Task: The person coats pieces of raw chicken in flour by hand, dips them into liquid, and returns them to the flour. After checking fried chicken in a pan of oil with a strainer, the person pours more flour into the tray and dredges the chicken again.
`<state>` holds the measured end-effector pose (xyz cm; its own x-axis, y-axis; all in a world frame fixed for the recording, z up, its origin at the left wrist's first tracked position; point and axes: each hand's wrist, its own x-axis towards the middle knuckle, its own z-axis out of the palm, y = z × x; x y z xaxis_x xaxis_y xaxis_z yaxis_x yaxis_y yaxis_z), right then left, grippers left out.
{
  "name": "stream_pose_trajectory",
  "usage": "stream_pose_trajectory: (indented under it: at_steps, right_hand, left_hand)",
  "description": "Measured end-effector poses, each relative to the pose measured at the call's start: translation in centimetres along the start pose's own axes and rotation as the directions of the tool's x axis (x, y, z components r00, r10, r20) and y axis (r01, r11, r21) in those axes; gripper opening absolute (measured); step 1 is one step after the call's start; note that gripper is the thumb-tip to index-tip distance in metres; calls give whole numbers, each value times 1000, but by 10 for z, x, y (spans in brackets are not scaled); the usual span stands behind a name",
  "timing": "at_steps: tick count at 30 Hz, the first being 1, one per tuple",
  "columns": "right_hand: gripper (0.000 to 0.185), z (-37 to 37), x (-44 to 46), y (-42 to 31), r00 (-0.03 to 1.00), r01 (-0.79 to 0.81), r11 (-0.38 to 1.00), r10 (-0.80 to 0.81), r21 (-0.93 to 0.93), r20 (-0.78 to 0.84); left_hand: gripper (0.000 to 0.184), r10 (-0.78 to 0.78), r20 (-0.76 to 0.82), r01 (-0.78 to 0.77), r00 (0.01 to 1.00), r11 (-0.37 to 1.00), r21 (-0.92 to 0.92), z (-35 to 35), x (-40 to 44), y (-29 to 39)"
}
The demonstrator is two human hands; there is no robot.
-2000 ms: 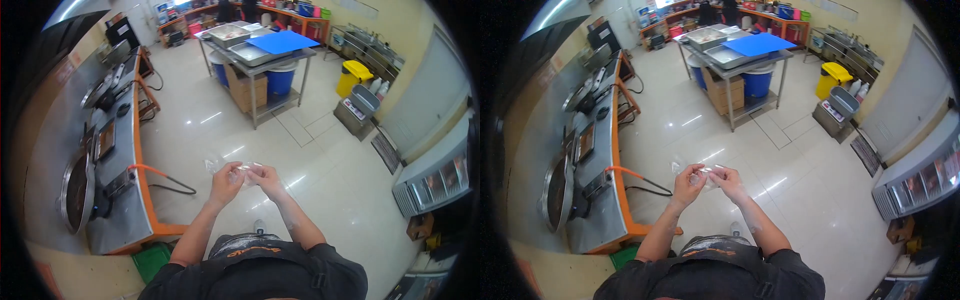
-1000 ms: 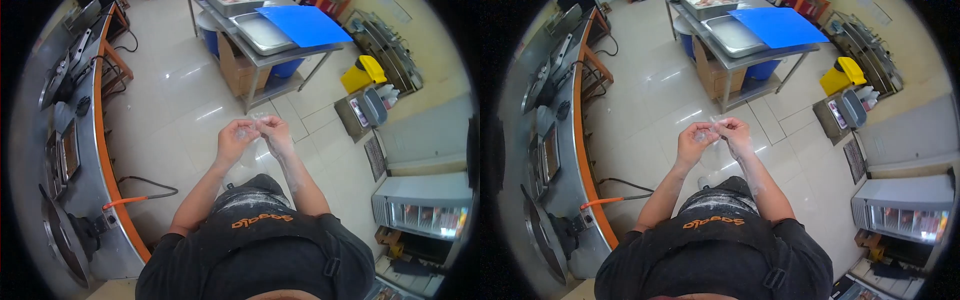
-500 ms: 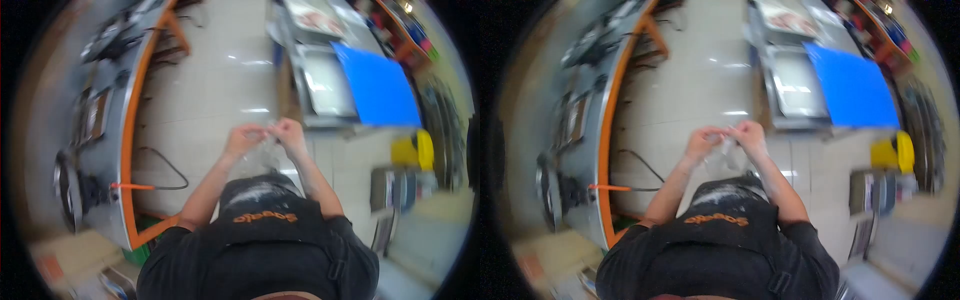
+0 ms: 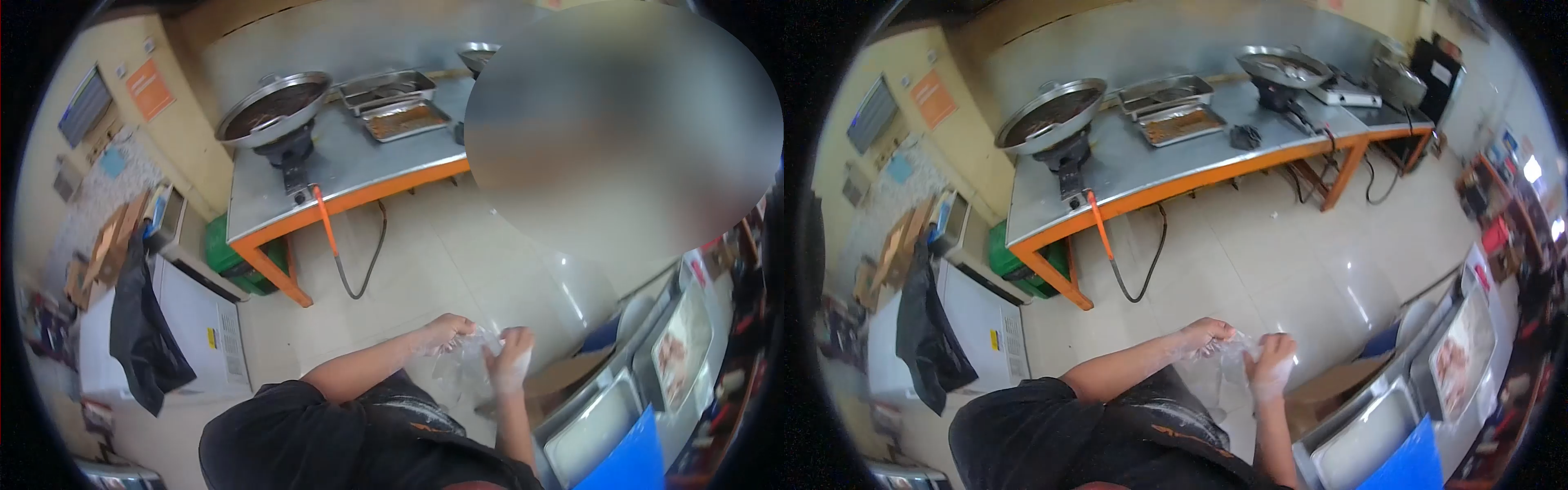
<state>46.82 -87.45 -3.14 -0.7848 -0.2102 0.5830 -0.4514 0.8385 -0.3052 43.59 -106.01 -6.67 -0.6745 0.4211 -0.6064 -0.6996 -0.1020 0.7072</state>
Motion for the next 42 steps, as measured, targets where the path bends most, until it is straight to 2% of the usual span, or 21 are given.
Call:
stream_pose_trajectory:
  at_steps: [2, 3, 5, 8, 11, 12, 13, 15, 16, 18, 19, 20, 21, 23, 25, 27, 30, 35, 38, 40, 42]
  right_hand:
    - [19, 16, 9, -10, 946, 275, 961, -273, 14, 175]
    - [18, 32, 11, -8, 892, 390, 911, -410, 135, 190]
    - [15, 71, 17, -6, 745, 559, 745, -644, 364, 174]
    - [8, 89, 64, -39, 599, 494, 606, -757, 623, 261]
    - [9, 120, 105, -75, 532, 193, 600, -729, 776, 431]
    - [9, 133, 115, -84, 480, 77, 618, -711, 783, 514]
    - [17, 150, 125, -89, 297, -19, 781, -591, 624, 750]
    - [21, 176, 152, -102, 272, 44, 827, -550, 561, 790]
    - [24, 191, 165, -106, 263, 77, 844, -530, 530, 806]
    - [18, 251, 162, -67, 749, 65, 885, -348, 460, 564]
    - [16, 273, 168, -51, 909, 40, 897, -216, 440, 356]
    - [13, 256, 201, -62, 888, -273, 859, 53, 433, 456]
    - [11, 227, 233, -82, 776, -558, 733, 295, 389, 557]
    - [12, 222, 260, -95, 782, -589, 308, 451, 747, 431]
    - [12, 241, 268, -97, 762, -541, 219, 535, 812, 364]
    - [16, 227, 279, -120, 752, -555, 112, 491, 824, 440]
    - [18, 226, 288, -115, 826, -460, 12, 373, 888, 423]
    - [32, 226, 324, -71, 817, -392, -147, 398, 908, 417]
    - [40, 215, 343, -103, 766, -382, -486, 309, 786, 563]
    - [42, 219, 350, -105, 832, -399, -620, 64, 675, 551]
    - [43, 226, 358, -107, 862, -425, -666, -93, 612, 498]
  left_hand:
    - [14, 72, -56, -73, 996, 997, -17, -8, 7, 15]
    - [15, 101, -80, -103, 992, 995, -18, -15, 9, 21]
    - [19, 185, -88, -156, 979, 951, 267, -39, 19, 29]
    - [21, 355, -28, -242, 934, 690, 682, -82, 21, 57]
    - [14, 383, 87, -253, 919, 407, 878, -115, 2, 93]
    - [13, 386, 82, -234, 919, 367, 900, -129, 0, 99]
    - [12, 388, 77, -215, 919, 325, 921, -142, -2, 104]
    - [14, 436, -13, -142, 900, 322, 936, -175, 8, 111]
    - [15, 572, -94, -145, 815, 359, 922, -181, -3, 122]
    - [17, 776, -263, -154, 574, 417, 896, -194, -29, 144]
    - [19, 803, -234, -221, 547, 409, 885, -206, -32, 153]
    - [21, 829, -210, -287, 518, 399, 871, -214, -31, 159]
    - [23, 853, -194, -348, 484, 391, 852, -221, -27, 162]
    - [21, 883, -100, -605, 459, 393, 692, -224, 2, 159]
    - [26, 924, -187, -698, 333, 375, 610, -205, 6, 172]
    - [21, 963, -228, -734, 141, 257, 629, -199, 28, 182]
    - [17, 921, -326, -764, 214, 366, 531, -198, 41, 196]
    - [11, 950, -83, -789, 299, 296, 539, -209, 36, 215]
    - [11, 954, -58, -769, 294, 272, 578, -212, 38, 227]
    - [11, 973, -72, -763, 220, 218, 609, -220, 43, 232]
    - [11, 957, -85, -752, 278, 271, 601, -230, 39, 237]
